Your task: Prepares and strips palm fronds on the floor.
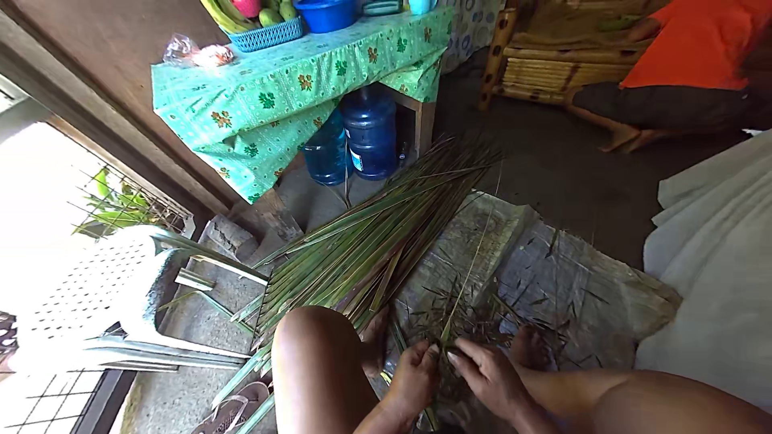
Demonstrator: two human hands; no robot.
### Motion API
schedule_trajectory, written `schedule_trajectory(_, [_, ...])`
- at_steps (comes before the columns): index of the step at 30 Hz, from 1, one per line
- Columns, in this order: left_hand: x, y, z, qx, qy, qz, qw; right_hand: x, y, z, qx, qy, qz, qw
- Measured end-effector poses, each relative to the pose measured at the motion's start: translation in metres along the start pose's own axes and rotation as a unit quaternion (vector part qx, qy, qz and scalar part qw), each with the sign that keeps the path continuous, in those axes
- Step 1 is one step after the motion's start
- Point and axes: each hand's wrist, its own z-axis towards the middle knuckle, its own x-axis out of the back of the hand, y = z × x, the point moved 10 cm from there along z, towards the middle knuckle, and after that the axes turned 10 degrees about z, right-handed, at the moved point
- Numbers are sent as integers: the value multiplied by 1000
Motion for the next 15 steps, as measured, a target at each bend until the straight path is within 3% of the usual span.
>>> schedule_trajectory(12, [-2,-8,-11,13,-29,15,999,30,21,11,-21,77,-84,993])
schedule_trajectory(15, [0,-9,-14,16,-25,25,999,40,31,11,-79,108,-81,988])
